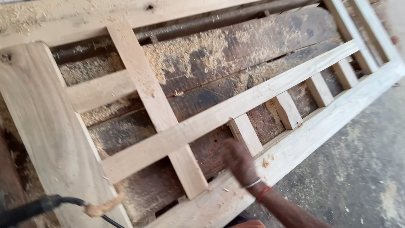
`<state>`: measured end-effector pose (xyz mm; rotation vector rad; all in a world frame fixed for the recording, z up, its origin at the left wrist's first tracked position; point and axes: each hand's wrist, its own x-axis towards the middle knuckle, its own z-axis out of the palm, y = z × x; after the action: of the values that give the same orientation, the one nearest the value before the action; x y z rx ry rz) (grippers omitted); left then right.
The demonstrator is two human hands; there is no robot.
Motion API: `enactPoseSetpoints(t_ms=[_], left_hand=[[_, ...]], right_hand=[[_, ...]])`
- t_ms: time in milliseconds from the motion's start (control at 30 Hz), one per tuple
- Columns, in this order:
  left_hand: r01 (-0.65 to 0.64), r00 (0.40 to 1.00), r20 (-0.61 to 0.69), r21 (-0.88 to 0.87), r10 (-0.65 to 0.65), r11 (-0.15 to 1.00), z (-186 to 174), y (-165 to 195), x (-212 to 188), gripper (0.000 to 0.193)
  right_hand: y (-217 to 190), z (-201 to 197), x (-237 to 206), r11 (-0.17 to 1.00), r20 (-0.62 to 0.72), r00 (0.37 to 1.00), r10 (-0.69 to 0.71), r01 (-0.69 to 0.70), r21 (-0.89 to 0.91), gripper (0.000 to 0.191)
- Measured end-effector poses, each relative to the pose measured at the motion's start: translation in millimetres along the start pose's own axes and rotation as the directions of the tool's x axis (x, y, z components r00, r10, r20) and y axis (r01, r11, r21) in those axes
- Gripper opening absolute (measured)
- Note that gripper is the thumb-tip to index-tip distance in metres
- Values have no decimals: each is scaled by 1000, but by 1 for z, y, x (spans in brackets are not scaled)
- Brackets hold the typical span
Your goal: The person uses a handheld electric router to trim and smooth the edges of a wooden lattice frame lying on the workshop floor, guiding the tool along the frame rails and crossbars, then sets the router aside and touches the frame members by hand.
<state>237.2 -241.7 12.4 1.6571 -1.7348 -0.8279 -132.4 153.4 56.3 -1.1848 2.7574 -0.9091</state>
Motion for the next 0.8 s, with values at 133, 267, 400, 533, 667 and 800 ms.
enactPoseSetpoints(t_ms=[133,267,400,533,667,800], left_hand=[[-223,953,178,-136,245,965,17,88,-124,40],[-282,865,366,-213,344,935,83,156,-271,42],[-405,885,292,97,363,909,152,177,-331,64],[-389,921,175,327,349,861,183,184,-335,68],[-405,912,128,423,389,810,185,183,-337,59],[-420,906,129,402,404,813,184,172,-339,52]], right_hand=[[78,-28,-5,949,-32,999,12,-21,-316,67],[103,-28,-3,997,27,998,61,-60,-52,76],[108,-24,-3,997,35,998,56,-58,44,71],[113,-27,-1,992,109,993,48,-60,115,65],[121,-29,-2,998,143,989,-24,16,57,68],[125,-27,-5,994,139,985,-101,106,-24,62]])
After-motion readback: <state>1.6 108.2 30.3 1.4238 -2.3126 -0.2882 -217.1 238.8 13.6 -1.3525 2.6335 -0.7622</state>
